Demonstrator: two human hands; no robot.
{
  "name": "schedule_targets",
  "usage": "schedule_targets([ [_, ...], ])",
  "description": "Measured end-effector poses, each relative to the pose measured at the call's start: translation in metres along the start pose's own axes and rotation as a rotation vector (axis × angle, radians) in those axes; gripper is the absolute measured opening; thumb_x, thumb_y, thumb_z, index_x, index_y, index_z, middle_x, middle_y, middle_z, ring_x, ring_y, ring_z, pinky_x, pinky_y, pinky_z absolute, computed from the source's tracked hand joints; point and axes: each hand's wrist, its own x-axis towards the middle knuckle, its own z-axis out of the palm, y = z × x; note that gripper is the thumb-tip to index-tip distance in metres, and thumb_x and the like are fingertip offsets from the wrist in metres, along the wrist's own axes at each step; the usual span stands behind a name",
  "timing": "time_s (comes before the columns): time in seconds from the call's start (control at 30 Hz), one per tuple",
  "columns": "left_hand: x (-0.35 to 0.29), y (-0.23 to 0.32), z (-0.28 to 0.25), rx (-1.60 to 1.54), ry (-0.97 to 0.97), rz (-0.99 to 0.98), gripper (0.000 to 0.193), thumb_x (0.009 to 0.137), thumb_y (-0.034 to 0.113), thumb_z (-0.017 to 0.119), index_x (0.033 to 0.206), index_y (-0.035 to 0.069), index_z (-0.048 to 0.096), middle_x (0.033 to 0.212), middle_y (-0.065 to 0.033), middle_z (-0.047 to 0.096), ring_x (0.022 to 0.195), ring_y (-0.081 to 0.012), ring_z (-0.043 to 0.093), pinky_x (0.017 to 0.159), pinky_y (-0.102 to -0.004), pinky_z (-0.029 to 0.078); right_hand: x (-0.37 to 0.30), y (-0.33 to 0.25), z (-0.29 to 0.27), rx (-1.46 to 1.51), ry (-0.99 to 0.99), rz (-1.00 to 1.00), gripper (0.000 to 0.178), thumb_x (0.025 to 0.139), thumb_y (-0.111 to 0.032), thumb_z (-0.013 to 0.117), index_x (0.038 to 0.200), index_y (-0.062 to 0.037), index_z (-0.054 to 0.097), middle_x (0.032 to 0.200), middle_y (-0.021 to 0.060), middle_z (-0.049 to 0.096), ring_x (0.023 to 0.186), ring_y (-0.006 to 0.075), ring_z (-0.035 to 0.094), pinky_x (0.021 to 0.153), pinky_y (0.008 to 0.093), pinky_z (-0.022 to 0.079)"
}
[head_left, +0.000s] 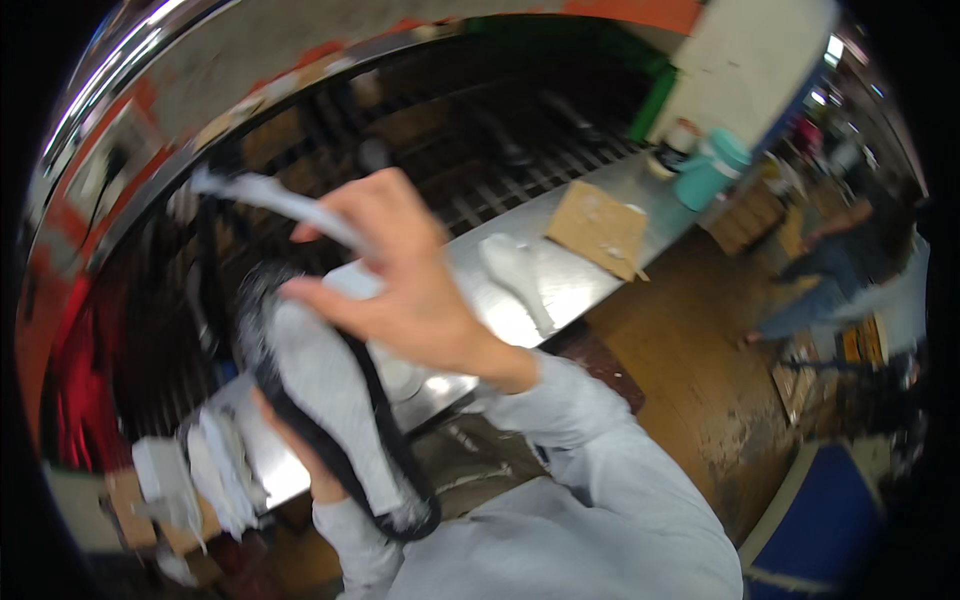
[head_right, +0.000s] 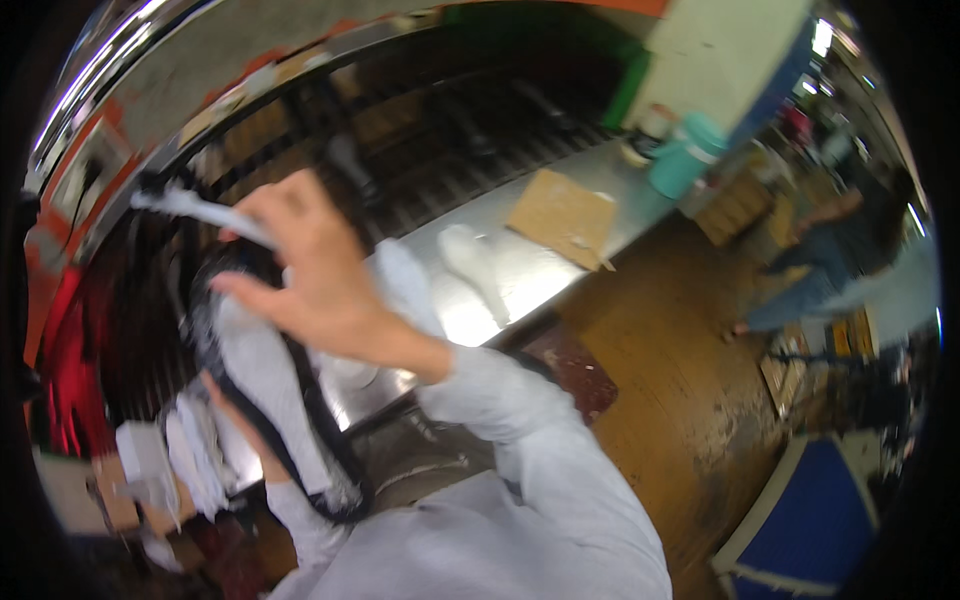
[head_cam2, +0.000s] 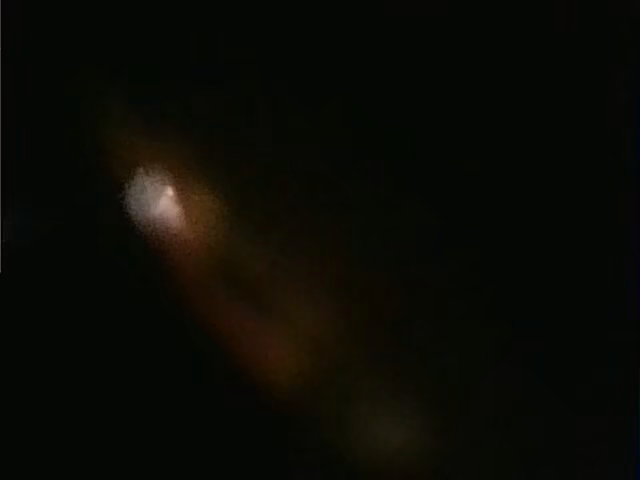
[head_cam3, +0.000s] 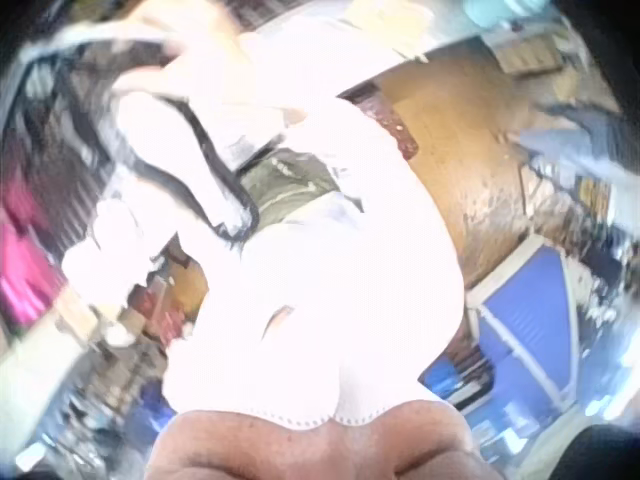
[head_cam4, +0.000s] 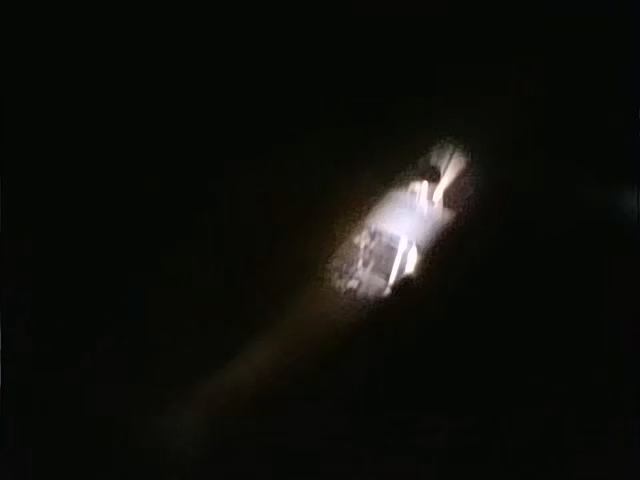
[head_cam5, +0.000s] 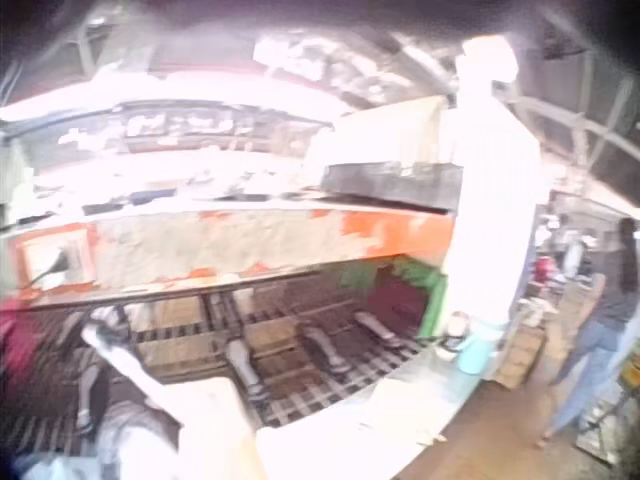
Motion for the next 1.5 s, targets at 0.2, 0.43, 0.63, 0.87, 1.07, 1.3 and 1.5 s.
schedule_targets([
  [0.2, -0.016, 0.025, 0.03, -0.231, -0.048, -0.247, 0.074, 0.099, 0.066, 0.042, 0.144, 0.007, 0.048, 0.134, -0.01, 0.059, 0.118, -0.0229, 0.06, 0.101, -0.0374, 0.049, -0.051, -0.015, -0.019, 0.123, -0.391, 0.203, 0.02, 0.074, 0.0, 0.082, 0.093, -0.0046, 0.078, 0.086, -0.001, 0.05, 0.07, 0.0056, 0.048, 0.053, 0.0225, 0.031],
  [0.43, -0.021, 0.038, 0.028, -0.419, 0.0, -0.387, 0.082, 0.096, 0.073, 0.036, 0.139, 0.004, 0.052, 0.121, -0.0143, 0.066, 0.103, -0.0232, 0.069, 0.085, -0.0365, 0.06, -0.07, -0.028, 0.0, 0.115, -0.727, -0.022, 0.041, 0.06, -0.01, 0.093, 0.099, -0.012, 0.081, 0.087, -0.0011, 0.046, 0.056, 0.0022, 0.044, 0.047, 0.0189, 0.035],
  [0.63, -0.021, 0.037, 0.024, -0.399, 0.017, -0.361, 0.082, 0.097, 0.072, 0.036, 0.14, 0.004, 0.051, 0.122, -0.0146, 0.066, 0.104, -0.0229, 0.069, 0.086, -0.0362, 0.06, -0.075, -0.024, 0.012, 0.034, -0.751, -0.186, 0.035, 0.062, -0.009, 0.091, 0.096, -0.0101, 0.081, 0.08, -0.0001, 0.049, 0.054, 0.0054, 0.045, 0.044, 0.0219, 0.035],
  [0.87, -0.022, 0.042, 0.019, -0.36, -0.009, -0.32, 0.082, 0.097, 0.072, 0.035, 0.14, 0.004, 0.05, 0.122, -0.0147, 0.066, 0.103, -0.0222, 0.069, 0.086, -0.0357, 0.06, -0.072, -0.023, 0.006, 0.181, -0.827, -0.037, 0.023, 0.07, -0.013, 0.087, 0.089, -0.0073, 0.076, 0.082, 0.0012, 0.049, 0.054, 0.0063, 0.05, 0.047, 0.0227, 0.04],
  [1.07, -0.027, 0.048, 0.026, -0.399, -0.052, -0.336, 0.083, 0.097, 0.073, 0.036, 0.138, 0.002, 0.051, 0.12, -0.0157, 0.066, 0.102, -0.0226, 0.07, 0.087, -0.0372, 0.06, -0.058, -0.024, 0.009, 0.248, -0.642, 0.041, 0.039, 0.061, -0.019, 0.092, 0.09, -0.0041, 0.072, 0.085, 0.0021, 0.048, 0.069, 0.0098, 0.047, 0.056, 0.0232, 0.034],
  [1.3, -0.034, 0.04, 0.013, -0.457, 0.037, -0.429, 0.08, 0.095, 0.073, 0.042, 0.134, 0.004, 0.055, 0.118, -0.0128, 0.067, 0.102, -0.0226, 0.068, 0.089, -0.0372, 0.058, -0.089, -0.011, 0.005, 0.164, -0.646, 0.196, 0.073, 0.061, -0.038, 0.096, 0.114, -0.0048, 0.058, 0.104, 0.0063, 0.044, 0.092, 0.0195, 0.049, 0.082, 0.0311, 0.043],
  [1.5, -0.048, 0.035, -0.02, -0.51, 0.19, -0.403, 0.076, 0.098, 0.065, 0.045, 0.138, 0.0, 0.05, 0.109, -0.0229, 0.068, 0.083, -0.0288, 0.072, 0.064, -0.0353, 0.061, -0.121, 0.051, -0.048, -0.54, -0.471, 0.296, 0.007, 0.088, -0.007, 0.07, 0.093, -0.0073, 0.074, 0.086, 0.0037, 0.059, 0.08, 0.0168, 0.053, 0.068, 0.0282, 0.036],
])
